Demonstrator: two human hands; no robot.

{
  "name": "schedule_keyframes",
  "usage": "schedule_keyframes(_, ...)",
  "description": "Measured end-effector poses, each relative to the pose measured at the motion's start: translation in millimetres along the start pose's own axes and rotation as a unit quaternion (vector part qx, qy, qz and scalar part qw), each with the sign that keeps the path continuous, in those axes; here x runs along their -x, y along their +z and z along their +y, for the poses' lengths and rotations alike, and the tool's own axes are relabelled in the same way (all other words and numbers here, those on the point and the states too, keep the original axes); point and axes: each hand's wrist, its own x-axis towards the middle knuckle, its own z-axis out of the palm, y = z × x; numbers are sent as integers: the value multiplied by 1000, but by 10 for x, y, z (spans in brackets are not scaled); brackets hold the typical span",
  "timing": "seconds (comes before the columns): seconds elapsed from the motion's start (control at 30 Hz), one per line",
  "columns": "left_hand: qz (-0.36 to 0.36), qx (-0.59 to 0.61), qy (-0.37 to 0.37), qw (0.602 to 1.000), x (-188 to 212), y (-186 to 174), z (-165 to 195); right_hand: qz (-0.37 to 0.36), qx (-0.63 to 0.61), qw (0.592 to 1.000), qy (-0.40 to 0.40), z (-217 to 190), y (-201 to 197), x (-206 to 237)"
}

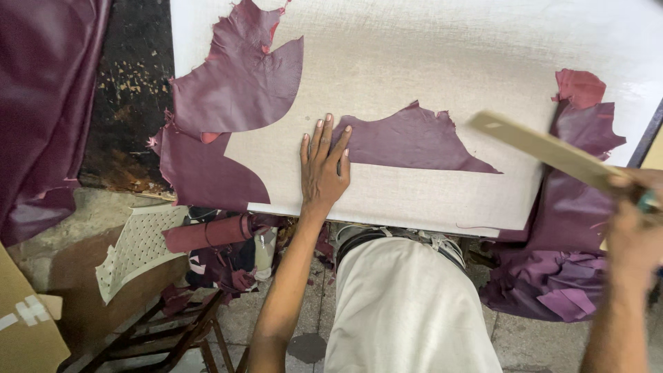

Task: The person places a cardboard pattern on a large piece of maroon leather, traces its outline with a pen, and cuts along the traced line. They then repeat the process with a smaller pattern on a separate piece of leather.

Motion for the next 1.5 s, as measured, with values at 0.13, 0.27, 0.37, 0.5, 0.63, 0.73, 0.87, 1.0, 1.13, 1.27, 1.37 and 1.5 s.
schedule_keyframes(0.13, 20, 38, -13, 999, 27, 1, -65, 25, -60, 995, -81, -545, 925, 183)
schedule_keyframes(0.27, 88, 120, -23, 989, -41, -46, -116, -141, -73, 987, -37, -878, 1431, 445)
schedule_keyframes(0.37, 95, 187, -48, 977, -226, -122, -137, -194, -99, 975, 51, -1183, 1402, 408)
schedule_keyframes(0.5, 2, 266, -130, 955, -505, -218, -99, -219, -189, 952, 98, -1737, 1579, 160)
schedule_keyframes(0.63, -18, 188, -43, 981, -684, -271, -107, -251, -165, 954, -5, -2085, 1934, 32)
schedule_keyframes(0.73, -26, 214, -38, 976, -706, -302, -141, -287, -135, 948, -16, -2096, 2001, 61)
schedule_keyframes(0.87, -44, 248, -67, 965, -753, -307, -146, -294, -132, 947, 3, -2004, 1950, 127)
schedule_keyframes(1.0, -107, 174, -55, 977, -809, -288, -94, -255, -145, 956, -1, -1972, 1987, 169)
schedule_keyframes(1.13, -114, 112, -8, 987, -799, -289, -60, -266, -151, 952, 29, -1958, 2052, 207)
schedule_keyframes(1.27, -80, 136, 11, 987, -798, -345, -68, -265, -146, 953, 21, -1927, 2053, 218)
schedule_keyframes(1.37, -209, 176, -126, 954, -801, -417, -82, -276, -147, 949, 22, -1922, 2040, 191)
schedule_keyframes(1.5, -204, 131, -97, 965, -806, -433, -108, -255, -144, 956, 3, -1941, 2055, 147)
